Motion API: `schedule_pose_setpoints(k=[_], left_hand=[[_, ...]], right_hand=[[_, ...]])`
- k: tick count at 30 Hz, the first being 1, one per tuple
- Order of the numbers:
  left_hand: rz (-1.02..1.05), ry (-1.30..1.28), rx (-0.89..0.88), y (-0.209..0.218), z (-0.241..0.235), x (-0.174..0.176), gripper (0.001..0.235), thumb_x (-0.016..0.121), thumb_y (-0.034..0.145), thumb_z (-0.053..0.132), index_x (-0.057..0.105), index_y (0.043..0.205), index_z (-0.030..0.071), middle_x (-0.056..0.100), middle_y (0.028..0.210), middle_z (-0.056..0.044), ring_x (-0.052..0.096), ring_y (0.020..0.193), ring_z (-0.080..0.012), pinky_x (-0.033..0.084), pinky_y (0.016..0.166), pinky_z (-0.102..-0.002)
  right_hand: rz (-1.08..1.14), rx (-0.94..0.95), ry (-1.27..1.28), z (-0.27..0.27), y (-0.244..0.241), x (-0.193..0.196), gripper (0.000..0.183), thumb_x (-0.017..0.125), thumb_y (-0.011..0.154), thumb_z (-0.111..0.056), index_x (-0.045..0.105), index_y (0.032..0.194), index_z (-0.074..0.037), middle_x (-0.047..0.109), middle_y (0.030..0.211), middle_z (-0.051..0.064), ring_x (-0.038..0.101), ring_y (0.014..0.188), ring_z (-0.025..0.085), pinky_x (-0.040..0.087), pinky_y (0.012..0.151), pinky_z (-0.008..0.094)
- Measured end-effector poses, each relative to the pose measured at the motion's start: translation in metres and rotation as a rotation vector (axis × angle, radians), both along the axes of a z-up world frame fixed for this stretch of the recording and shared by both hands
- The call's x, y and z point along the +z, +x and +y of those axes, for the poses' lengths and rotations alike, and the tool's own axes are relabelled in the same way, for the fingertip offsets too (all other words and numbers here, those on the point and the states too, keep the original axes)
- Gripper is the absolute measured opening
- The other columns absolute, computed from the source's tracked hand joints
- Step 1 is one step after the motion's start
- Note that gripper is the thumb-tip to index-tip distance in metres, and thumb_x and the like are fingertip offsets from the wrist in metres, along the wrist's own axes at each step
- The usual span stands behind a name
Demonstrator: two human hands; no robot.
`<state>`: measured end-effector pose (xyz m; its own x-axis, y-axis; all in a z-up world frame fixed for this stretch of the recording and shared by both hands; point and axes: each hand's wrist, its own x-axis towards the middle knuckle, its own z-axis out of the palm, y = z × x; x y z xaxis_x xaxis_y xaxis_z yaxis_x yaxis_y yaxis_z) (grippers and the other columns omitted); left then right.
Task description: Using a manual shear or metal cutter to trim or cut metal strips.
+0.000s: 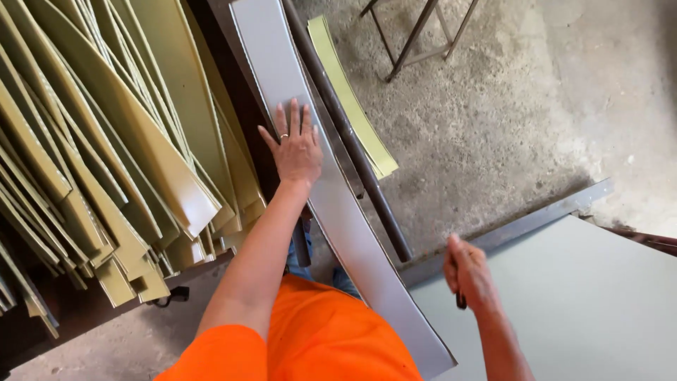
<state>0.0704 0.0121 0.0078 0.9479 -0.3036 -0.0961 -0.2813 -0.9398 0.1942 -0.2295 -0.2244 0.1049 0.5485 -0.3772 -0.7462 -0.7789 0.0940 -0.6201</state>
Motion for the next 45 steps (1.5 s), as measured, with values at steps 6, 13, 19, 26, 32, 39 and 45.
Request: schedule_pose_setpoints(k=[6,13,19,26,32,39,45], left_hand=[[-0.096,-0.100,0.007,-0.006,0.006,-0.035,0.057,0.044,0.108,0.033,0.036,0.162,0.016,0.020,0.172,-0.007,0.010,0.159,-0.0347,0.012,0.123,-0.068],[-0.107,-0.073,0.002,-0.008,0.005,-0.026,0.057,0.045,0.108,0.032,0.036,0.162,0.015,0.018,0.172,-0.008,0.009,0.158,-0.0349,0.012,0.123,-0.068],[-0.126,-0.073,0.002,-0.010,0.004,-0.029,0.057,0.045,0.109,0.032,0.035,0.162,0.016,0.019,0.172,-0.007,0.010,0.159,-0.0347,0.011,0.123,-0.067],[-0.110,-0.080,-0.005,-0.007,0.002,-0.028,0.057,0.044,0.108,0.032,0.035,0.163,0.015,0.019,0.172,-0.008,0.010,0.159,-0.0349,0.010,0.123,-0.067],[-0.094,-0.100,0.010,-0.004,0.003,-0.031,0.057,0.045,0.108,0.031,0.035,0.162,0.015,0.020,0.172,-0.008,0.011,0.159,-0.0348,0.011,0.123,-0.067],[-0.136,-0.095,0.007,-0.006,0.000,-0.022,0.058,0.046,0.106,0.031,0.037,0.161,0.014,0.022,0.171,-0.009,0.013,0.157,-0.0346,0.013,0.121,-0.070],[0.023,-0.010,0.028,0.059,-0.005,0.009,0.052,0.045,0.111,0.035,0.038,0.159,0.017,0.024,0.171,-0.006,0.015,0.162,-0.0312,0.013,0.126,-0.071]], right_hand=[[-0.308,-0.447,0.168,0.017,0.005,-0.039,0.054,0.044,0.109,-0.047,0.040,0.066,-0.016,0.036,0.049,-0.003,0.034,0.035,0.010,0.027,0.032,0.029],[-0.066,0.342,-0.032,0.019,0.002,-0.045,0.053,0.052,0.108,-0.051,0.053,0.070,-0.014,0.053,0.052,-0.001,0.048,0.046,0.011,0.037,0.042,0.032],[-0.017,-0.031,0.310,0.047,0.026,-0.022,0.059,0.049,0.104,-0.056,0.042,0.065,-0.013,0.036,0.047,-0.002,0.035,0.034,0.014,0.031,0.033,0.034],[-0.215,-0.317,0.338,0.021,0.030,-0.057,0.058,0.046,0.109,-0.053,0.038,0.069,-0.013,0.036,0.048,-0.003,0.033,0.035,0.011,0.028,0.031,0.033],[0.278,0.356,0.055,0.032,0.068,-0.011,0.052,0.054,0.103,-0.050,0.057,0.072,-0.008,0.047,0.054,-0.002,0.041,0.043,0.012,0.032,0.038,0.033],[0.057,-0.028,0.187,0.041,0.055,-0.048,0.044,0.057,0.098,-0.045,0.051,0.075,-0.008,0.044,0.054,-0.001,0.039,0.041,0.014,0.028,0.035,0.035],[0.126,0.220,0.022,0.022,0.032,-0.014,0.052,0.054,0.099,-0.050,0.054,0.072,-0.005,0.046,0.050,0.004,0.042,0.037,0.016,0.035,0.035,0.036]])
